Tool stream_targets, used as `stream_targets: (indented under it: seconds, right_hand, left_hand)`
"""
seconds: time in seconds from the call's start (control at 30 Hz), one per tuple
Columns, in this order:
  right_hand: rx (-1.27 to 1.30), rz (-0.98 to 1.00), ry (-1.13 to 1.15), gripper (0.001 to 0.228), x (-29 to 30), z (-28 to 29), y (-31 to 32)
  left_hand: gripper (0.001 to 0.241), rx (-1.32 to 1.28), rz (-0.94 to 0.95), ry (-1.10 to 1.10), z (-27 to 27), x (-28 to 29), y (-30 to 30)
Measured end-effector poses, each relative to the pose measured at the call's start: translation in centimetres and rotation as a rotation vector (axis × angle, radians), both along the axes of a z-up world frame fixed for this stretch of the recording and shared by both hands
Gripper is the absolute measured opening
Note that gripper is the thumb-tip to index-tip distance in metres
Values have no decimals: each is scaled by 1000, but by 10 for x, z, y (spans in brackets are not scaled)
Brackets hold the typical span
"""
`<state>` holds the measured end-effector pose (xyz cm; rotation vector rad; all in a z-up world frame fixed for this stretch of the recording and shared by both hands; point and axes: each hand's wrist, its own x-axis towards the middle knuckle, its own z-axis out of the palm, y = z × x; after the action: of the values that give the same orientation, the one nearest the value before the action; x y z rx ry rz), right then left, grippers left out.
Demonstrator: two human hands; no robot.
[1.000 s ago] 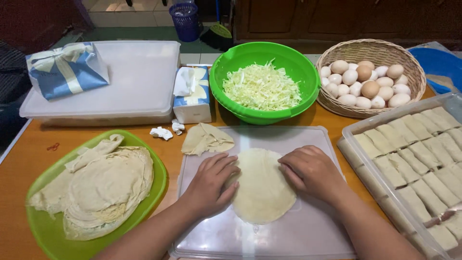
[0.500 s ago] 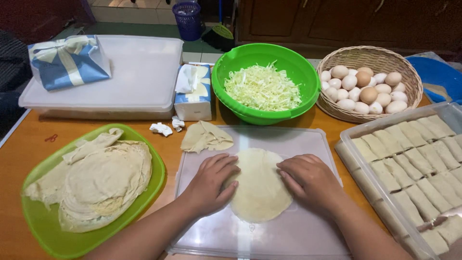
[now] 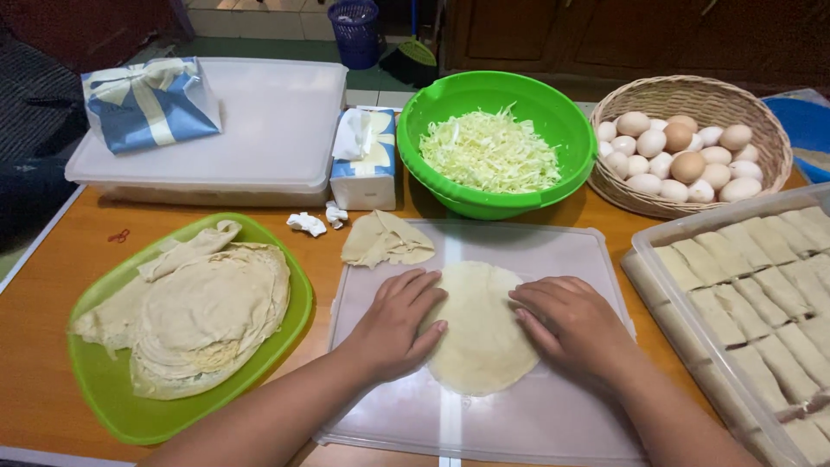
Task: The person prepares and rolls spring rolls filled with shredded cabbage and egg.
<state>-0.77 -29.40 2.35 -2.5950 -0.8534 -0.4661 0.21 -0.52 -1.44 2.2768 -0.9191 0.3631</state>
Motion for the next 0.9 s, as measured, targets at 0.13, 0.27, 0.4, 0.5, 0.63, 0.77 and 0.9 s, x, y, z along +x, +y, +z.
stream_targets:
  seconds: [0.13,0.27,0.4,0.5,0.63,0.77,0.9]
  right_hand:
    - [-4,5,-4,25,0,0,2]
    - [-1,13,-30,24,2,-4,2]
    - [-17,17,-64,24,2,-2,2]
    - [-32,15,-113,24,1,-1,3]
    - [-42,-4,-117,31,1,-7,2]
    - [-67,-49,-148,41,0,-4,7]
    - [-91,-43,-255,32,-3,1,4]
  left_hand:
    - [44,44,12,-27,-7,0,-1]
    - [47,81,30,-62,-5,0,-3]
    - [44,137,98,-142,-6,-2,-4]
    - [45,168,119,-190,-5,0,-3]
    - [50,192,120,-239,1,-1,0]
    - [56,270,45,-320,8,6,8]
    - [44,244,67,-365,22,6,9]
